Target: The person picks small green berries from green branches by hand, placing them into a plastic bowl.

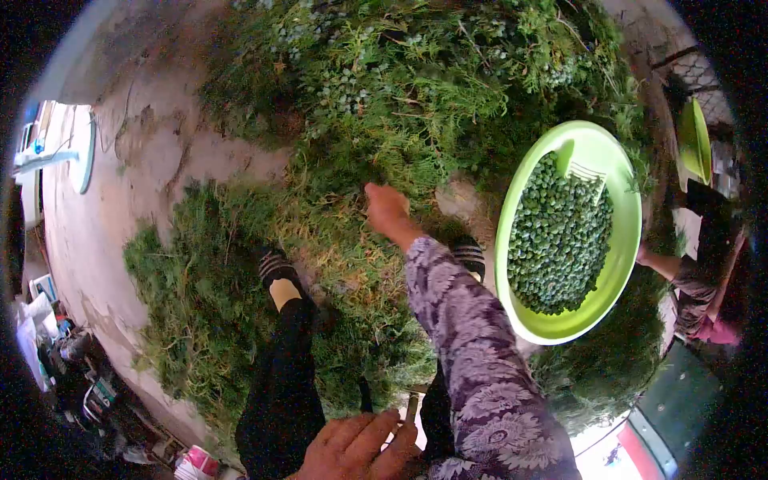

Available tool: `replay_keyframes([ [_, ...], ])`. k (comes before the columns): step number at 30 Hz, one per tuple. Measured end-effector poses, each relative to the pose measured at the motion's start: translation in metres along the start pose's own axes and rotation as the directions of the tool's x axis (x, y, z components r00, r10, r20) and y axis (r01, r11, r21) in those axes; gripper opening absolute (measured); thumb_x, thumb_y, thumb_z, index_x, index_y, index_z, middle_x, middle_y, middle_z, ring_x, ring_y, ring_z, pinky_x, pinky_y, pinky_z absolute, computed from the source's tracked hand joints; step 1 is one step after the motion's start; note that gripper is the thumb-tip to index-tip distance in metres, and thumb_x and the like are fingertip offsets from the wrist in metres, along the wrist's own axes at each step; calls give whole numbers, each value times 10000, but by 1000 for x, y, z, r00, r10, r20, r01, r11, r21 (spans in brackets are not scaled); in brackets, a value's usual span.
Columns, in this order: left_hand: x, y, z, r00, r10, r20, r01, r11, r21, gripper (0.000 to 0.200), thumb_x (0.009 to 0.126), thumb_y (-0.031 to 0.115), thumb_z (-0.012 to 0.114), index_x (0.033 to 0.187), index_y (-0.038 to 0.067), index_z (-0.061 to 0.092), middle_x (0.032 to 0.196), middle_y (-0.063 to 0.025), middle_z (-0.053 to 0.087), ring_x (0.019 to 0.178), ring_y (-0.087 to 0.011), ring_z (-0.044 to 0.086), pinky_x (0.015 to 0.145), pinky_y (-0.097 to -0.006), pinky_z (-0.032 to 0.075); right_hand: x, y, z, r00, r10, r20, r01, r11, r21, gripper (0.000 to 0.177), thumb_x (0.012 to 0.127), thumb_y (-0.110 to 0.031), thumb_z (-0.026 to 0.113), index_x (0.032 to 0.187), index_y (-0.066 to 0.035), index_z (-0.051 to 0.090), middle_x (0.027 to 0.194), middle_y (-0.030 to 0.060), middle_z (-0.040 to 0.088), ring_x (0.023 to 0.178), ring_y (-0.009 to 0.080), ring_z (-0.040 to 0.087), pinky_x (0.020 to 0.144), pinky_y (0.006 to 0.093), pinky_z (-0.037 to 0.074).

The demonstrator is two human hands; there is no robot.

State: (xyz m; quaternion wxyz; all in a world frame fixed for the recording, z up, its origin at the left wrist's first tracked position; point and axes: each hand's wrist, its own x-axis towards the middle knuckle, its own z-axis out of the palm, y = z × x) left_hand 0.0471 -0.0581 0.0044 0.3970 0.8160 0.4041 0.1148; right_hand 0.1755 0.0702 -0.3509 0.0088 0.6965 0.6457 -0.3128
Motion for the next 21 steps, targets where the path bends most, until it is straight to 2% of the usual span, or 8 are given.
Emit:
replay_keyframes([
  [1, 1, 1, 1, 1000, 9, 8, -9, 1000, 5, 345, 740, 127, 555, 1056, 41, 448, 1006, -138, 461, 832, -258, 468, 661, -350, 401, -4, 6, -6, 1000, 8, -8, -7, 1000, 7, 150, 701, -120, 547, 836, -54, 559, 781, 172, 566, 738, 320, 569, 600, 408, 456],
  [3, 2, 2, 4, 999, -25, -21, 24, 998, -55, 358, 739, 145, 565, 1060, 41, 447, 1021, -139, 457, 844, -261, 472, 689, -361, 410, -19, 22, -23, 977, -204, -67, 214, 894, 394, 230, 632, -124, 612, 830, -38, 530, 692, 118, 548, 623, 238, 549, 541, 368, 426],
  [6, 7, 5, 0, 995, -57, 78, 59, 998, -24, 374, 734, 158, 583, 1063, 43, 448, 1031, -139, 452, 857, -264, 472, 701, -369, 414, -59, 34, -57, 983, -168, 67, 74, 708, 702, 228, 643, -99, 610, 836, -16, 522, 676, 36, 521, 618, 126, 516, 532, 286, 422],
  [10, 12, 4, 3, 995, -57, 87, 60, 998, -29, 385, 732, 164, 595, 1066, 39, 452, 1020, -136, 447, 856, -268, 467, 695, -375, 413, -107, 34, -94, 977, -120, 178, -82, 559, 825, 204, 665, -68, 612, 829, -5, 508, 685, -11, 489, 636, 68, 482, 531, 226, 406],
  [12, 10, 1, 11, 925, -182, 332, 162, 983, 87, 436, 673, 316, 628, 1031, 91, 523, 1038, -110, 517, 897, -249, 509, 735, -357, 417, -124, 28, -96, 930, -244, 273, -193, 309, 931, 194, 685, -54, 601, 849, -10, 506, 707, -11, 488, 634, 65, 481, 544, 216, 411],
  [16, 16, 4, 12, 930, -176, 323, 152, 984, 98, 479, 648, 301, 661, 1046, 77, 517, 1049, -125, 512, 916, -271, 506, 759, -364, 417, -130, 22, -87, 880, -432, 199, -70, 296, 953, 176, 692, -22, 584, 850, -22, 506, 738, -10, 491, 644, 46, 464, 551, 207, 403],
  [19, 21, 7, 12, 978, -67, 200, 49, 994, 94, 381, 740, 182, 594, 1066, 39, 457, 1009, -139, 442, 849, -272, 460, 691, -382, 410, -126, 23, -104, 905, -307, 294, -195, 314, 929, 183, 686, -21, 583, 854, -21, 512, 734, -15, 490, 659, 52, 459, 585, 204, 396],
  [21, 15, 1, 22, 951, -246, 189, 231, 968, 101, 390, 734, 187, 603, 1066, 40, 462, 991, -146, 445, 823, -274, 462, 676, -386, 405, -130, 18, -119, 895, -361, 262, -163, 283, 945, 185, 678, -34, 587, 848, -18, 514, 733, -14, 490, 666, 53, 456, 592, 205, 394],
])
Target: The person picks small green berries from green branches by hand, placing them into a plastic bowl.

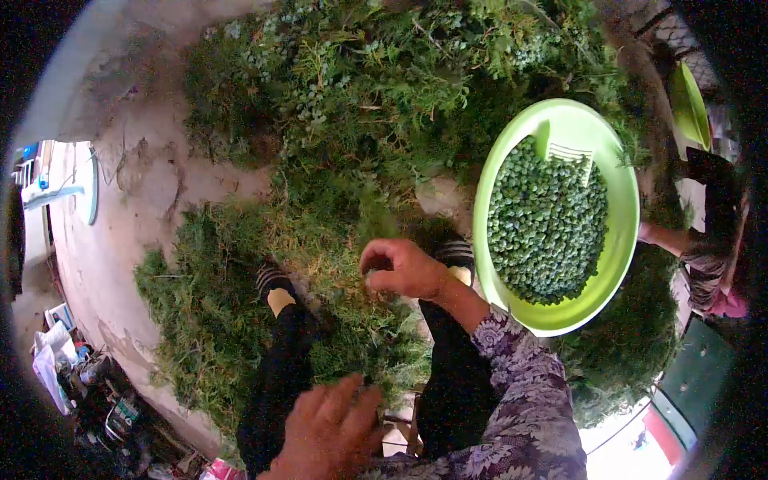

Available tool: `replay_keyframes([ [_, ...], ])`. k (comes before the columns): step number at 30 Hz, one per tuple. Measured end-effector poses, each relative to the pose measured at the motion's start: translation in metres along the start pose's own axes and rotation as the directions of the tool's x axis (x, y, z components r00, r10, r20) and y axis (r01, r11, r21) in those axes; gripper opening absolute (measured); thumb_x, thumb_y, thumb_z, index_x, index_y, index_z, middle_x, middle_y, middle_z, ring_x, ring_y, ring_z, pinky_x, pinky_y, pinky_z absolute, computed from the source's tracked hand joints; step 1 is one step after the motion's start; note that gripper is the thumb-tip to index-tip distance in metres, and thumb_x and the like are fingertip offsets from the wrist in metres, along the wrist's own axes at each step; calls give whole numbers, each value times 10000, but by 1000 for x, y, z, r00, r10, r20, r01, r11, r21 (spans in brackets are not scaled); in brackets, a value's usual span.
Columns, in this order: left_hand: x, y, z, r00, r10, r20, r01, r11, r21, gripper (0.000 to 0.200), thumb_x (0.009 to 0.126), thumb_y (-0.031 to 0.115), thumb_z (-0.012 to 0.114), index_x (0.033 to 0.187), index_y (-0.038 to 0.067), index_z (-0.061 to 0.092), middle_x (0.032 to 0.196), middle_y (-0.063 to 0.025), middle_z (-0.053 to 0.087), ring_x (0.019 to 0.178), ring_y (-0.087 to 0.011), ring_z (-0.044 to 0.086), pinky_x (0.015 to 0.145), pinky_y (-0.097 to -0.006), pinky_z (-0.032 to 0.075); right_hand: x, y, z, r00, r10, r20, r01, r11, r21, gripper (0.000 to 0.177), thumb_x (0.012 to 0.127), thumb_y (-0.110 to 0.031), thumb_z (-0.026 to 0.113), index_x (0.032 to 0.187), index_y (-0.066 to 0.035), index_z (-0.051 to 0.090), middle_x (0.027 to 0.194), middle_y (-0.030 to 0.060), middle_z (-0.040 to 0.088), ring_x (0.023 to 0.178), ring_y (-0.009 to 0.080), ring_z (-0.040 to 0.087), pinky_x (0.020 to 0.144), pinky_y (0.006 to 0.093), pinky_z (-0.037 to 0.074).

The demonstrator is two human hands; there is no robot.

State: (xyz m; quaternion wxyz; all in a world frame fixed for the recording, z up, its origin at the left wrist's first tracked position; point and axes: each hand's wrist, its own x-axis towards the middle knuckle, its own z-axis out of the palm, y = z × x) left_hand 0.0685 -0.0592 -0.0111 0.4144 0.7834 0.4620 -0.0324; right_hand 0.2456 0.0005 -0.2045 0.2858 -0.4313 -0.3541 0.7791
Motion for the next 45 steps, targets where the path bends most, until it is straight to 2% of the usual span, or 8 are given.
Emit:
replay_keyframes([
  [2, 3, 1, -14, 992, 93, -88, -83, 991, 109, 416, 707, 164, 637, 1064, 39, 464, 957, -154, 459, 777, -275, 475, 636, -380, 402, -5, -22, 6, 999, -41, -5, 39, 970, -239, 210, 679, -104, 591, 854, -10, 524, 742, 1, 536, 687, 81, 483, 631, 246, 418],
  [6, 8, 3, -35, 974, -40, -224, 68, 990, 122, 516, 632, 209, 690, 1080, 45, 493, 1070, -162, 497, 961, -333, 481, 820, -399, 398, -27, -67, 19, 988, -157, 0, 153, 963, -222, 204, 682, -98, 594, 855, -13, 526, 736, -5, 535, 651, 73, 477, 587, 235, 414],
  [14, 23, 12, -42, 823, 190, -535, -322, 932, -164, 597, 654, 154, 682, 1171, 15, 419, 1137, -155, 467, 1052, -304, 448, 886, -379, 360, -119, -161, 83, 991, -107, 83, 87, 972, 220, 235, 706, -93, 600, 912, -28, 508, 771, 18, 565, 642, 57, 533, 510, 181, 408],
  [16, 18, 17, -42, 912, 209, -352, -405, 584, -704, 569, 685, 122, 662, 1185, 5, 417, 1119, -119, 501, 1043, -196, 467, 885, -325, 363, -139, -171, 97, 986, -163, 31, 145, 939, 313, 240, 704, -104, 608, 909, -29, 509, 763, 25, 569, 575, 58, 526, 483, 168, 402],
  [20, 2, 17, -36, 956, 206, -209, -279, 416, -866, 472, 730, 121, 625, 1149, -13, 455, 1031, -77, 551, 945, -138, 507, 824, -270, 400, -161, -169, 112, 972, -213, -101, 230, 953, 196, 224, 736, -106, 587, 923, -12, 509, 698, 25, 562, 487, 58, 492, 446, 173, 394],
  [25, -1, 4, -26, 931, 209, -299, -363, 608, -706, 313, 743, 141, 604, 1004, -19, 535, 859, -47, 580, 780, -105, 514, 695, -252, 427, -158, -146, 134, 924, -164, -345, 272, 917, 293, 175, 778, -135, 575, 901, -28, 511, 648, 29, 543, 413, 65, 422, 390, 180, 334],
  [30, -6, -8, -35, 961, 169, -217, -264, 790, -554, 186, 750, 136, 592, 857, -15, 572, 727, -5, 548, 680, -69, 458, 595, -242, 397, -140, -132, 131, 956, -131, -263, 229, 893, 387, 207, 796, -229, 598, 845, -50, 507, 629, -12, 495, 403, 44, 367, 364, 174, 282],
  [45, -14, -19, -52, 972, 31, -231, -220, 453, -864, 168, 787, 159, 589, 782, -8, 600, 695, 32, 545, 637, -34, 457, 578, -192, 364, -125, -159, 135, 940, -205, -272, 306, 860, 409, 165, 789, -176, 567, 883, -52, 513, 720, 45, 548, 497, 82, 438, 423, 189, 324],
])
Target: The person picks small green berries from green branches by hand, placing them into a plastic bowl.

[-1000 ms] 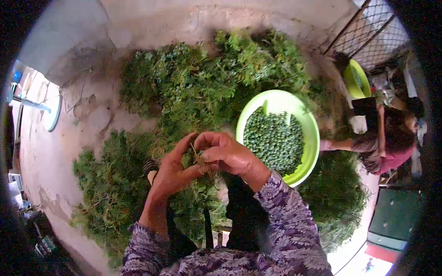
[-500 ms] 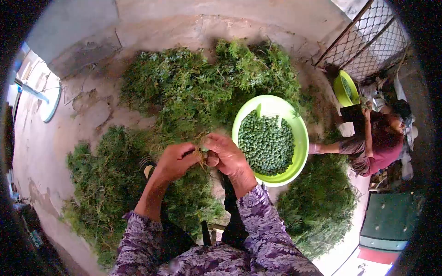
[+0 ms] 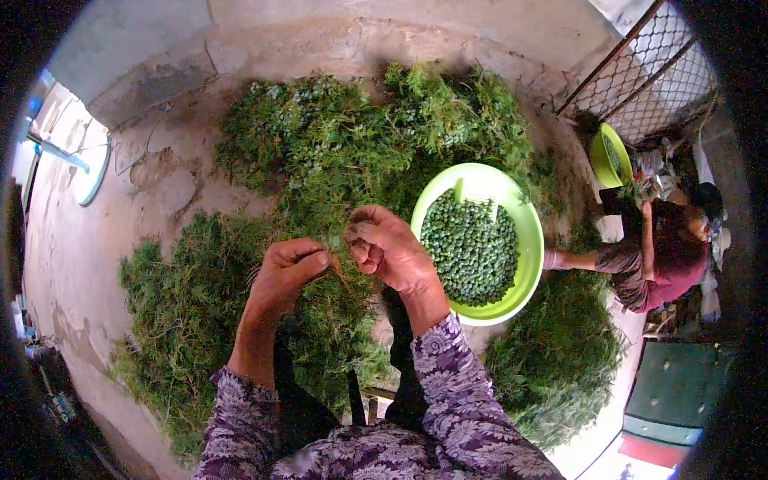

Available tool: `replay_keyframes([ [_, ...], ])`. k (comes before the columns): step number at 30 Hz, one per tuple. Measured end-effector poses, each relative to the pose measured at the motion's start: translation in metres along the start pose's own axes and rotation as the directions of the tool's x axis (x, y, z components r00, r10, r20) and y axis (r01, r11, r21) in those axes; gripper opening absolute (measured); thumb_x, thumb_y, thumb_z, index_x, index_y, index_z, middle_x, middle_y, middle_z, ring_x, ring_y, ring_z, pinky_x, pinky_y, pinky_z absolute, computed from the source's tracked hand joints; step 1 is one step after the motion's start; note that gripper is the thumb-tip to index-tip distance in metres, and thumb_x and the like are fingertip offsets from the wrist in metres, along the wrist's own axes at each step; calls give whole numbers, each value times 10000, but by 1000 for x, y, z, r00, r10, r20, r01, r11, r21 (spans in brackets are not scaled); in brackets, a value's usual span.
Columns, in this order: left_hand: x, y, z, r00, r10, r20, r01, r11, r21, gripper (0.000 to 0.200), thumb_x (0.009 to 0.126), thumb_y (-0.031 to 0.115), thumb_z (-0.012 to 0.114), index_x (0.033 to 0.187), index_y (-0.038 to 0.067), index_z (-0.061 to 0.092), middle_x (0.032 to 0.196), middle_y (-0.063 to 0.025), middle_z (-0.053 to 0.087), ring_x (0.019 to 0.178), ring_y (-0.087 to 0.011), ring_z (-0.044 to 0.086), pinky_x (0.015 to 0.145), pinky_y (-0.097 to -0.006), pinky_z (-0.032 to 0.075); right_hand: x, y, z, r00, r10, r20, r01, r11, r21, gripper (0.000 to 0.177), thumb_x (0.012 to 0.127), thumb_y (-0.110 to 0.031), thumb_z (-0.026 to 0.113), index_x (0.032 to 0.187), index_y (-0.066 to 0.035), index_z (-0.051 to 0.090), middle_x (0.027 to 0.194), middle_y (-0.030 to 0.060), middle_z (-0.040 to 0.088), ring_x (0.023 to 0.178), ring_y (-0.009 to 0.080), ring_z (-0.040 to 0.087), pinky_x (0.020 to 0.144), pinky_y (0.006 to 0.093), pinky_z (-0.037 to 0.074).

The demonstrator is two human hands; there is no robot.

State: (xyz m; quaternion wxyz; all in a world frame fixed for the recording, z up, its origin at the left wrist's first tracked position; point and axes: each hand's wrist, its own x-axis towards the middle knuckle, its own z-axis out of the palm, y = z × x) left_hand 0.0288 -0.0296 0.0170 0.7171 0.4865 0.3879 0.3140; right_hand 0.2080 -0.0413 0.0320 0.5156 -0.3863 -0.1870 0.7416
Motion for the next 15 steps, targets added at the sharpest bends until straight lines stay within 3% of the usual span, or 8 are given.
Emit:
replay_keyframes([
  [1, 1, -3, 0, 1000, 8, 10, -8, 1000, -13, 163, 784, 158, 589, 780, -5, 600, 695, 35, 543, 641, -34, 458, 581, -192, 365, 1, 1, -1, 1000, 0, 0, 0, 1000, 0, 165, 789, -176, 567, 883, -52, 513, 720, 45, 548, 497, 82, 438, 423, 189, 324],
  [4, 2, -6, 2, 999, 15, 28, -16, 1000, 15, 158, 781, 159, 590, 779, 1, 603, 700, 35, 548, 652, -37, 468, 593, -192, 372, 1, 7, -3, 1000, 14, 19, -4, 891, -453, 229, 760, -223, 620, 909, -56, 574, 626, -27, 530, 506, 31, 434, 435, 167, 316],
  [7, 4, -7, 6, 1000, 16, 24, -16, 1000, 23, 163, 782, 160, 579, 765, -1, 597, 688, 40, 532, 643, -37, 451, 578, -196, 359, 2, 8, 2, 999, -17, 39, 35, 865, -500, 193, 762, -175, 617, 877, -32, 556, 634, -21, 527, 466, 34, 426, 415, 153, 311],
  [9, 6, -5, 11, 1000, 18, 12, -18, 1000, -9, 169, 783, 158, 569, 749, -6, 588, 670, 48, 509, 626, -34, 426, 556, -198, 341, 4, 11, 1, 1000, -26, 3, 25, 899, -437, 180, 761, -186, 621, 860, -47, 562, 633, -27, 524, 484, 35, 432, 421, 162, 315],
  [11, 9, -2, 15, 1000, 7, -9, -9, 977, -214, 177, 774, 158, 577, 784, -16, 601, 714, 15, 563, 656, -56, 485, 609, -204, 383, 8, 16, -2, 999, -31, -36, 16, 929, -371, 168, 760, -196, 625, 843, -62, 568, 631, -33, 522, 502, 37, 438, 428, 171, 318],
  [13, 12, -4, 15, 999, -3, -37, -5, 977, -213, 178, 770, 156, 581, 800, -18, 605, 736, -3, 581, 675, -70, 506, 642, -212, 397, 16, 23, -6, 993, 15, -117, -24, 997, -77, 141, 758, -152, 623, 833, -71, 536, 625, -26, 504, 492, 60, 438, 429, 177, 326],
  [15, 11, -4, 14, 998, -11, -67, -3, 978, -211, 182, 766, 154, 585, 815, -19, 609, 758, -21, 598, 693, -83, 528, 675, -221, 411, 21, 22, -14, 993, 44, -112, -45, 999, 0, 131, 759, -123, 615, 834, -71, 521, 635, -14, 501, 500, 75, 444, 433, 183, 335],
])
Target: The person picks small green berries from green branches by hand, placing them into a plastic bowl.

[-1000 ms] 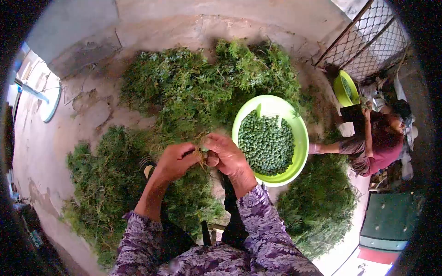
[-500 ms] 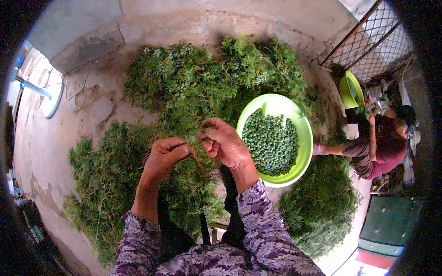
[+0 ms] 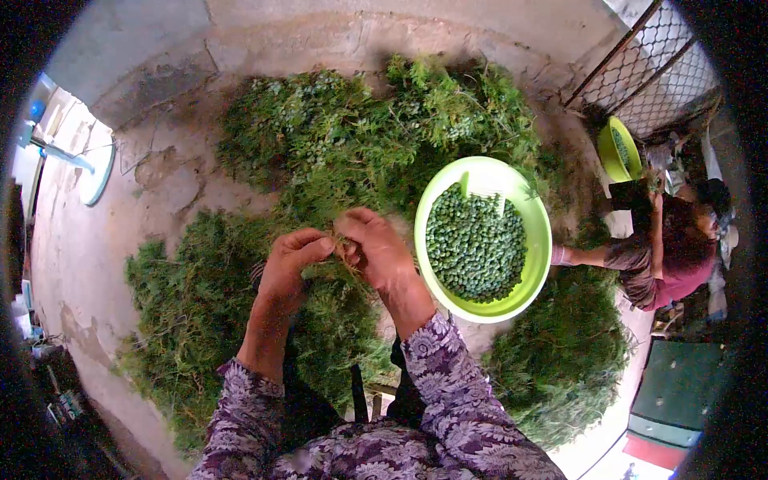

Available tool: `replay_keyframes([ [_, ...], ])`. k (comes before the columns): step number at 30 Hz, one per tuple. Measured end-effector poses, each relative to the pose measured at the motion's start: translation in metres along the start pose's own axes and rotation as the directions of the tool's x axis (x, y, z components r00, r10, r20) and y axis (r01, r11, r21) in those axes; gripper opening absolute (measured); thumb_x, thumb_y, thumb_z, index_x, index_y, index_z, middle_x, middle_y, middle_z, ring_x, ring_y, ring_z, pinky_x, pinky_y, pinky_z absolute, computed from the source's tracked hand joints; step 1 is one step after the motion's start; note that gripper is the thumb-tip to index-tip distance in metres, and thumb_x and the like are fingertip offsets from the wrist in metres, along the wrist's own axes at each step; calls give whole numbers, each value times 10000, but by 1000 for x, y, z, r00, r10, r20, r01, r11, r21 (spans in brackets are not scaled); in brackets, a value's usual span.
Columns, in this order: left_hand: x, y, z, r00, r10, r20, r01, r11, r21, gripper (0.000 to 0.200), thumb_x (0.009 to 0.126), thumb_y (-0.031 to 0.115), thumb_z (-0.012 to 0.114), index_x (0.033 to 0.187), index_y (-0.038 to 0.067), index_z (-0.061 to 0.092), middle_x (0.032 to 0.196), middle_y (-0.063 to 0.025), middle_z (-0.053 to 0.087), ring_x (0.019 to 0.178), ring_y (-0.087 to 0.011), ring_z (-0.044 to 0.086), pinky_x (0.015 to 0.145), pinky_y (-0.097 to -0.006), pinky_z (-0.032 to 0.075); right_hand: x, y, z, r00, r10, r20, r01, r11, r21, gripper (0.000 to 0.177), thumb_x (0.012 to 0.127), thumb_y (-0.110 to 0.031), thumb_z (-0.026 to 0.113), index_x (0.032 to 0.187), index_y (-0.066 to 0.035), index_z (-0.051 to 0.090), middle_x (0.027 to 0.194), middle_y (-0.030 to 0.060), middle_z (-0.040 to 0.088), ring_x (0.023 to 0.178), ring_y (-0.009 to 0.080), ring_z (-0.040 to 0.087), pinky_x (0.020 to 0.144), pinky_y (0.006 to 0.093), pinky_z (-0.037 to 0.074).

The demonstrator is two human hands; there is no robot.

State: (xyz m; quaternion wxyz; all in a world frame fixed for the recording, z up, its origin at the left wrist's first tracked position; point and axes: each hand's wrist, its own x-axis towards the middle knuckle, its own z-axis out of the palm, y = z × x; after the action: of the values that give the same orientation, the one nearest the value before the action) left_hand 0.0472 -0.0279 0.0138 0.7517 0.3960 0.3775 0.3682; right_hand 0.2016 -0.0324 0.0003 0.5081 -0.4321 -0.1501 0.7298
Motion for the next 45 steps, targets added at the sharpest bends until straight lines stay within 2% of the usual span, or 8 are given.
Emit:
replay_keyframes([
  [10, 8, -8, -11, 959, -147, -243, 68, 949, -308, 90, 789, 115, 538, 810, 28, 542, 705, -32, 547, 585, -117, 521, 457, -282, 452, -11, -24, 0, 971, -235, -47, 240, 950, 199, 127, 763, 13, 532, 876, -45, 529, 708, 31, 536, 560, 94, 472, 443, 200, 351],
  [12, 10, -13, -12, 943, -153, -295, 60, 952, -300, 87, 792, 109, 536, 823, 28, 536, 708, -31, 541, 574, -122, 516, 457, -288, 452, -14, -22, -2, 917, -319, 241, 324, 946, 20, 150, 765, 34, 512, 892, -42, 536, 648, 12, 509, 521, 69, 439, 437, 197, 335],
  [14, 13, -17, -13, 927, -137, -349, 46, 965, -257, 86, 795, 100, 535, 831, 22, 544, 721, -29, 543, 614, -121, 525, 498, -275, 454, -28, -15, 24, 966, -252, 53, 248, 857, -451, 181, 698, -25, 634, 870, -42, 582, 684, 5, 542, 577, 64, 486, 513, 198, 402],
  [16, 16, -18, -9, 907, -110, -405, 20, 975, -220, 100, 787, 110, 553, 822, 15, 555, 698, -16, 539, 579, -99, 505, 488, -249, 425, -22, 0, 31, 859, -417, 298, 509, 618, -600, 216, 671, -71, 677, 868, -36, 596, 762, 5, 579, 672, 67, 521, 610, 208, 437],
  [19, 17, -21, -6, 893, -73, -443, -10, 983, -183, 115, 788, 120, 560, 820, 10, 568, 683, -3, 535, 543, -75, 477, 478, -224, 388, -22, 5, 40, 863, -428, 268, 468, 479, -743, 227, 674, -88, 681, 878, -38, 597, 804, 2, 592, 736, 71, 527, 672, 223, 443],
  [23, 17, -18, -5, 912, -174, -371, 136, 983, -126, 136, 823, 122, 515, 888, 12, 561, 700, -9, 537, 547, -76, 470, 475, -228, 389, -18, 4, 33, 866, -417, 276, 480, 538, -694, 210, 711, -111, 657, 889, -29, 583, 783, 5, 584, 681, 71, 528, 618, 215, 443],
  [28, 8, -6, 7, 973, -172, -156, 104, 923, -371, 181, 836, 121, 495, 993, 42, 539, 712, -2, 536, 564, -71, 474, 480, -228, 408, -16, -10, 18, 991, -123, 56, 134, 951, -280, 135, 840, -149, 507, 902, -39, 556, 660, -9, 519, 496, 39, 436, 430, 169, 327],
  [45, 0, -4, 6, 981, 30, -192, -16, 997, 75, 148, 786, 130, 581, 858, 3, 603, 690, 39, 558, 592, -16, 448, 515, -187, 361, -15, -15, 15, 986, -167, -20, 146, 910, -389, 153, 814, -189, 566, 853, -45, 600, 595, -44, 499, 475, 20, 399, 412, 173, 296],
])
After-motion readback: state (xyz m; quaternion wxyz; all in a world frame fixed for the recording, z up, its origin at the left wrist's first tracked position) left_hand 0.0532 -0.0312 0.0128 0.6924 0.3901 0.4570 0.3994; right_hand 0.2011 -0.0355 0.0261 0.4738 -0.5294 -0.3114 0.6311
